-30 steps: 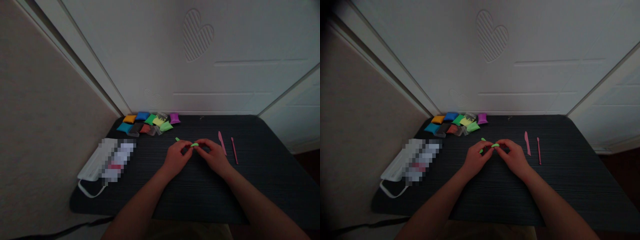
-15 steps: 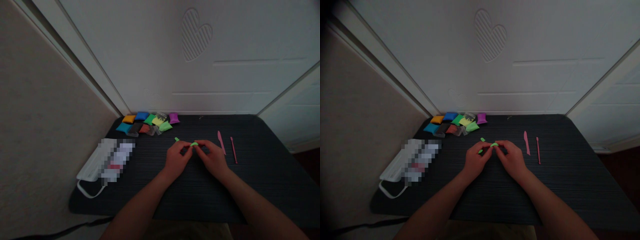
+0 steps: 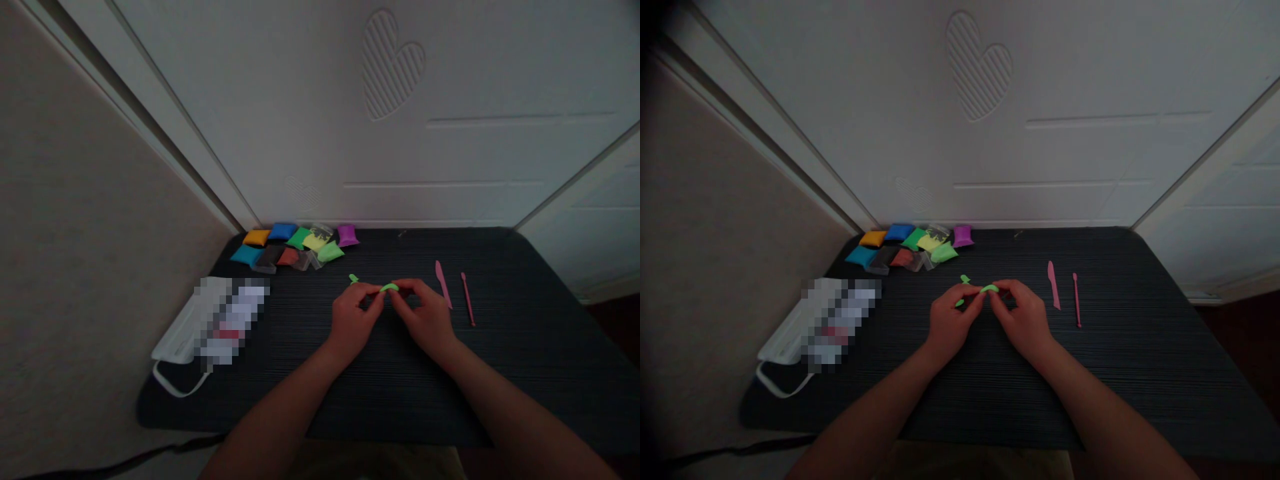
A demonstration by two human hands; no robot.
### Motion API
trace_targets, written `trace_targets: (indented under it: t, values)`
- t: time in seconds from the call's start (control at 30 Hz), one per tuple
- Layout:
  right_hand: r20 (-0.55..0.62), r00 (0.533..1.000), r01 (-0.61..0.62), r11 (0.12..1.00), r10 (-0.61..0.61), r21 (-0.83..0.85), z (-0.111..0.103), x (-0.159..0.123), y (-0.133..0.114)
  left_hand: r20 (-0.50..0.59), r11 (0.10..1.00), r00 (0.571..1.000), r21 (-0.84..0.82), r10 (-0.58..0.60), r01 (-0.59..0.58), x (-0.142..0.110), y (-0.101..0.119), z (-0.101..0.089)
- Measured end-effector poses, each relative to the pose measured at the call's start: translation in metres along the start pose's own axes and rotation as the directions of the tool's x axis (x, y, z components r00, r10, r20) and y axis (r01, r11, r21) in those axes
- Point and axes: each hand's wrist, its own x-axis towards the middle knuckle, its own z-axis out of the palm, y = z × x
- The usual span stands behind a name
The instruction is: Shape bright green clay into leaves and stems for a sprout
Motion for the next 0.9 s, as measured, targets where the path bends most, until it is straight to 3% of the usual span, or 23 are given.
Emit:
trace_targets:
  t: [0.3, 0.5, 0.9]
  values:
    - [-0.019, 1.000, -0.019, 1.000, 0.019, -0.018, -0.0030, 0.0030, 0.0006, 0.032, 0.999, 0.999, -0.006, -0.035, 0.036, 0.0023, -0.0013, -0.0027]
    - [0.022, 1.000, 0.011, 1.000, -0.012, 0.015, -0.0019, 0.0018, -0.0006, 0.081, 0.999, 0.997, 0.041, -0.001, -0.003, 0.0037, -0.0038, -0.0028]
    - [0.027, 1.000, -0.012, 1.000, 0.011, 0.025, -0.0026, 0.0032, 0.0012, 0.061, 0.997, 0.998, 0.071, 0.008, -0.012, 0.0048, -0.0072, -0.0022]
